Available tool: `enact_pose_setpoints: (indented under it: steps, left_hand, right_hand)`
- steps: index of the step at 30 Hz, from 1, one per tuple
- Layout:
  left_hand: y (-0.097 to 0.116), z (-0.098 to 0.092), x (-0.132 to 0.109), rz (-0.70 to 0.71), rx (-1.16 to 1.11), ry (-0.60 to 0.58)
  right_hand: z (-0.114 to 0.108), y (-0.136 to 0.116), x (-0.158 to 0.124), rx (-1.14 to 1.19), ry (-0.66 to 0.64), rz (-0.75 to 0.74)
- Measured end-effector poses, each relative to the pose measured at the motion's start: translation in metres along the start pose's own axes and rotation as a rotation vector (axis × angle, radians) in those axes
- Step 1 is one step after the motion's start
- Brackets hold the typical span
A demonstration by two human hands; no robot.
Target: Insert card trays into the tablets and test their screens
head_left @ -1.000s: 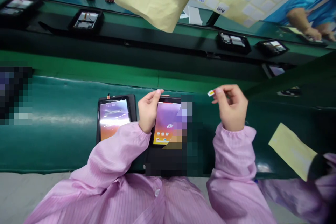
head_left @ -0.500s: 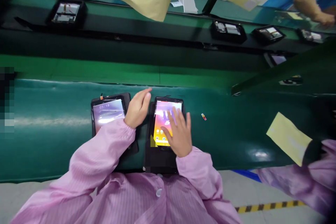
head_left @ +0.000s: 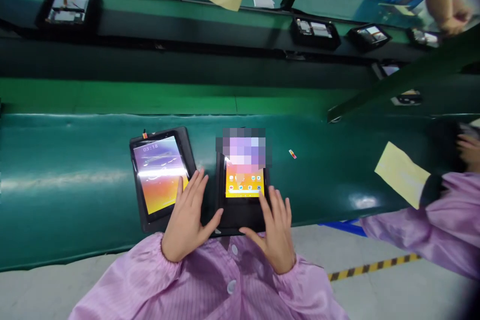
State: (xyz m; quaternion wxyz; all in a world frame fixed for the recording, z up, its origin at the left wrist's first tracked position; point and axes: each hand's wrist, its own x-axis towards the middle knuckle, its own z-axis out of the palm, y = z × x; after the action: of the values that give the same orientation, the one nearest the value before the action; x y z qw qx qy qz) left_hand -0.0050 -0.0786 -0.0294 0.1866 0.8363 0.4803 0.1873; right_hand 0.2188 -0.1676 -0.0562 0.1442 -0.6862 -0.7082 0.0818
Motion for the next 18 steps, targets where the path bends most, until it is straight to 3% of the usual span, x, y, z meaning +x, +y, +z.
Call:
enact_pose_setpoints:
  steps: [2, 4, 7, 9, 12, 18]
  left_hand:
    - [-0.007, -0.002, 0.015, 0.017, -0.011, 0.011]
    - [-0.017, 0.0, 0.046, 0.042, -0.016, 0.04]
    - [-0.033, 0.007, 0.115, 0.067, -0.038, 0.035]
    - [-0.042, 0.012, 0.162, 0.128, -0.138, -0.098]
    - [-0.05, 0.016, 0.216, 0.126, -0.287, -0.255]
    - [-0.052, 0.004, 0.274, 0.055, -0.348, -0.2]
  right_hand:
    - [0.012, 0.006, -0.01, 0.0, 0.056, 0.09]
    - [0.025, 0.008, -0.015, 0.028, 0.073, 0.114]
    - [0.038, 0.004, -0.015, 0.104, 0.078, 0.132]
    - [0.041, 0.004, -0.006, 0.17, 0.078, 0.158]
    - [0.038, 0.012, 0.021, 0.24, 0.091, 0.182]
    - [0.026, 0.052, 0.115, 0.314, 0.071, 0.182]
